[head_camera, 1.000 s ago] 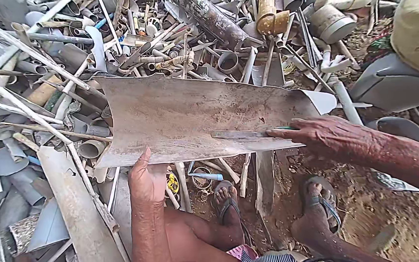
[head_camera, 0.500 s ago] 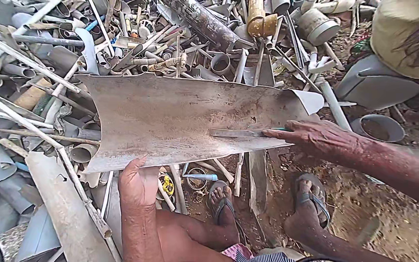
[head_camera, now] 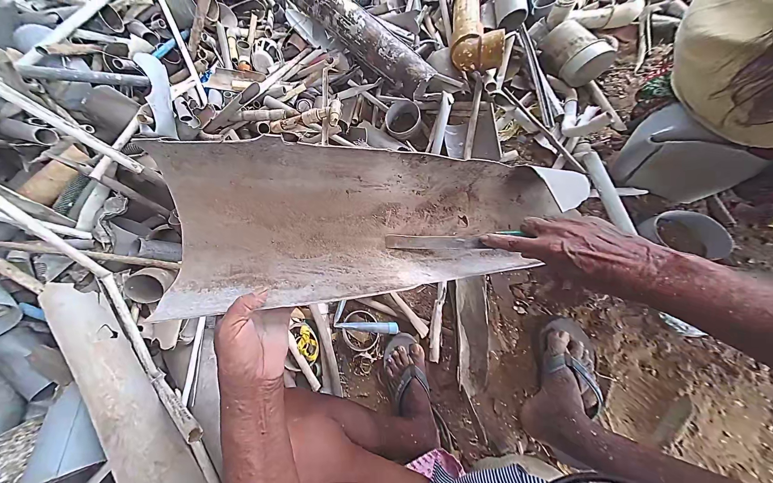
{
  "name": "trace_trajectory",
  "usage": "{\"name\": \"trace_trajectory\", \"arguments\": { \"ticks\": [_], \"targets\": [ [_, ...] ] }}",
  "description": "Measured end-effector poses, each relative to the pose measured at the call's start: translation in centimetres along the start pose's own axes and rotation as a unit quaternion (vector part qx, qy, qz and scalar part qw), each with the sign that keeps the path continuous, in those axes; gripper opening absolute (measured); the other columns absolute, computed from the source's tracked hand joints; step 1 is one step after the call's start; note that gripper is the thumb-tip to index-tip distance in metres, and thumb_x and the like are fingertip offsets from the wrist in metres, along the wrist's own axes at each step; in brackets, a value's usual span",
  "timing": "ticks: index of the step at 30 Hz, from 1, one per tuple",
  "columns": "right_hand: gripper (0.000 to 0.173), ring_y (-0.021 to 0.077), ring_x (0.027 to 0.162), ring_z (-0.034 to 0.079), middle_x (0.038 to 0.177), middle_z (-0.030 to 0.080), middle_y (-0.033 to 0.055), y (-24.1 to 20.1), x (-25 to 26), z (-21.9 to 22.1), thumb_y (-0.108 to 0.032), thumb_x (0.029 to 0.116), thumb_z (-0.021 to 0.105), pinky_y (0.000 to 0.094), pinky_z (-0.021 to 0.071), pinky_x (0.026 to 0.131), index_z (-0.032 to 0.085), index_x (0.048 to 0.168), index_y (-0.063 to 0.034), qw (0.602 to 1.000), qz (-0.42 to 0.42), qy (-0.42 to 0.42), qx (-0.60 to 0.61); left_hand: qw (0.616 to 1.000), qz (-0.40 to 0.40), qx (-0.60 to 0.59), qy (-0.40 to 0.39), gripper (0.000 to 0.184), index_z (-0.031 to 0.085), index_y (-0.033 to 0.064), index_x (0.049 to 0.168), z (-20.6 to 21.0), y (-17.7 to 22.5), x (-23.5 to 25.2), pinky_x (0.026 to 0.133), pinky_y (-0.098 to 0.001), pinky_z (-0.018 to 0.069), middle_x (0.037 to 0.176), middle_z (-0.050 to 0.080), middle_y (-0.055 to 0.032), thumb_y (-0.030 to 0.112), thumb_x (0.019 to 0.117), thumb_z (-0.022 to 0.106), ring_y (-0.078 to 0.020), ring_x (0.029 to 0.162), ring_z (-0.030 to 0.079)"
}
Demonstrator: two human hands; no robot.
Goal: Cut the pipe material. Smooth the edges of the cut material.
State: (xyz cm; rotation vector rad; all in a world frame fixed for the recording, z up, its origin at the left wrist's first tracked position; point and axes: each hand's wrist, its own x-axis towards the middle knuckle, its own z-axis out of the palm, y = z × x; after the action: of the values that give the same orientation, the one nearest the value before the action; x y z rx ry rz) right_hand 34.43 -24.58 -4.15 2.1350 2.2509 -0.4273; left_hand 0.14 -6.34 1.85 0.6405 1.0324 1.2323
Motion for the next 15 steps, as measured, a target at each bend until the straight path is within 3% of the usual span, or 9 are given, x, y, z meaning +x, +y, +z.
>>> {"name": "trace_trajectory", "arguments": {
  "ticks": [3, 5, 12, 15],
  "targets": [
    [0.056, 0.0326, 0.070, 0.065, 0.085, 0.063, 0.0144, -4.0, 5.0, -1.0, -0.006, 0.0996, 0.058, 0.0458, 0.0513, 0.057, 0.056, 0.148, -0.0333, 0.995, -0.062, 0.076, 0.020, 1.000, 0.004, -0.005, -0.007, 0.024, 0.051, 0.0058, 0.108, 0.1, 0.3, -0.2, 0.077, -0.0440, 0.0621, 0.095, 0.068, -0.0104, -0.003, 0.0967, 0.032, -0.0220, 0.088, 0.072],
    [0.056, 0.0320, 0.069, 0.064, 0.085, 0.063, 0.0140, -5.9, 6.5, -1.3, -0.008, 0.1006, 0.056, 0.0454, 0.0505, 0.057, 0.055, 0.149, -0.0352, 0.993, -0.082, 0.084, 0.034, 1.000, -0.001, -0.003, -0.001, 0.024, 0.052, 0.0052, 0.108, -0.2, 0.5, -0.3, 0.077, -0.0444, 0.0623, 0.096, 0.068, -0.0109, -0.004, 0.0967, 0.033, -0.0225, 0.088, 0.072],
    [0.069, 0.0375, 0.076, 0.068, 0.090, 0.066, 0.0182, 1.4, -3.0, 1.5, -0.001, 0.0865, 0.073, 0.0502, 0.0558, 0.062, 0.057, 0.148, -0.0270, 0.998, -0.055, 0.020, 0.012, 1.000, -0.003, 0.006, -0.004, 0.024, 0.052, 0.0045, 0.106, -1.0, 0.3, -0.1, 0.075, -0.0444, 0.0624, 0.094, 0.069, -0.0118, -0.006, 0.0935, 0.034, -0.0229, 0.087, 0.072],
    [0.066, 0.0321, 0.076, 0.067, 0.092, 0.065, 0.0141, -0.2, -1.1, 0.0, -0.002, 0.0926, 0.066, 0.0460, 0.0540, 0.062, 0.054, 0.150, -0.0335, 0.999, -0.051, 0.014, 0.005, 1.000, -0.001, 0.001, -0.018, 0.025, 0.052, 0.0055, 0.106, -0.5, 0.2, -0.2, 0.079, -0.0449, 0.0618, 0.096, 0.069, -0.0106, -0.004, 0.0948, 0.032, -0.0221, 0.089, 0.072]
  ]
}}
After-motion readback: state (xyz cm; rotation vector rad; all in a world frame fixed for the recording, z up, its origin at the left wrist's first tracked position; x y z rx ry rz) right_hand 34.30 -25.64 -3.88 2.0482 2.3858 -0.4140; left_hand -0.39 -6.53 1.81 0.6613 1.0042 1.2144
